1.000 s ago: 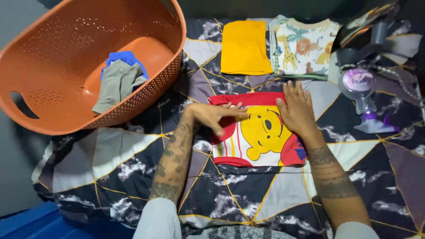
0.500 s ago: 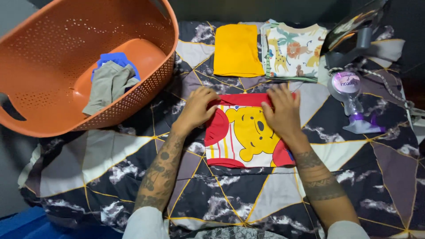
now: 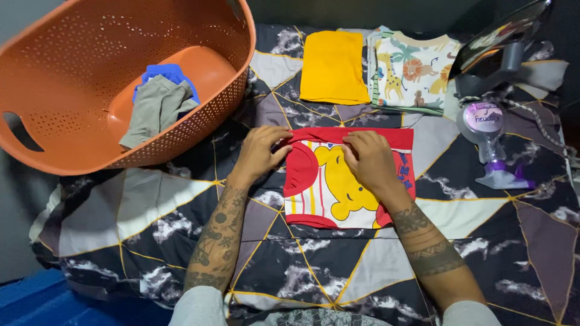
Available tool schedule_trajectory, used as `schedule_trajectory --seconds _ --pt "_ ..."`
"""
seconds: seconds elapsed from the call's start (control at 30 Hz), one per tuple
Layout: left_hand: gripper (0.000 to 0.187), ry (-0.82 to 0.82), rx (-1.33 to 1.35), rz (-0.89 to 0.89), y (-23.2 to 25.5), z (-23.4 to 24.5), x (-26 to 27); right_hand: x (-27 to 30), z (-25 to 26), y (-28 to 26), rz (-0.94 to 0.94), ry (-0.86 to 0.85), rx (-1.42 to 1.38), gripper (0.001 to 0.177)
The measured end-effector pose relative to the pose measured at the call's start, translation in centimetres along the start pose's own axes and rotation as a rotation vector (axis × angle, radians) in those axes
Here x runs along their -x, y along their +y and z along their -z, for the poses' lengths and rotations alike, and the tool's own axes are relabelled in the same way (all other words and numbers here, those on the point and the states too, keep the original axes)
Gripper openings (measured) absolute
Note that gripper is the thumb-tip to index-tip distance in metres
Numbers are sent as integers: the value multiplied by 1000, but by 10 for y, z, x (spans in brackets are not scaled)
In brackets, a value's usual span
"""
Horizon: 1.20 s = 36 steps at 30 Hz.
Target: Folding small pieces of clothing on a bed.
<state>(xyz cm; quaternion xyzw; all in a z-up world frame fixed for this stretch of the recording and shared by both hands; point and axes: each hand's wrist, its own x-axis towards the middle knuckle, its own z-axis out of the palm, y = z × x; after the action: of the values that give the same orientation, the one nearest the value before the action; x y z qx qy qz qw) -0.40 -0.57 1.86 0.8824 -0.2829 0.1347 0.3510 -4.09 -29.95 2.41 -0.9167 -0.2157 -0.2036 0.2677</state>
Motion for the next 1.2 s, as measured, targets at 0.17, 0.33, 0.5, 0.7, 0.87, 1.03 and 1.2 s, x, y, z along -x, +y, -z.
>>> schedule_trajectory --seconds 0.17,0.33,0.5,0.7,0.87,1.03,1.2 --pt "16 29 -42 -7 -11 -13 3 1 -4 9 -11 11 26 13" --pt "13 43 55 80 -16 -13 3 -2 3 4 -12 27 -15 12" --pt "19 -11 117 4 -27 -15 9 4 3 19 12 86 -6 10" --pt "26 75 22 221 -9 -27 -6 28 8 81 -302 148 179 20" --pt "24 -62 -138 233 -10 -32 -9 31 24 104 -435 -2 209 28" --pt "19 -73 -64 239 -20 -36 -2 36 24 119 -423 -79 28 24" --pt "29 51 939 585 -49 -50 2 24 29 108 -482 148 -370 43"
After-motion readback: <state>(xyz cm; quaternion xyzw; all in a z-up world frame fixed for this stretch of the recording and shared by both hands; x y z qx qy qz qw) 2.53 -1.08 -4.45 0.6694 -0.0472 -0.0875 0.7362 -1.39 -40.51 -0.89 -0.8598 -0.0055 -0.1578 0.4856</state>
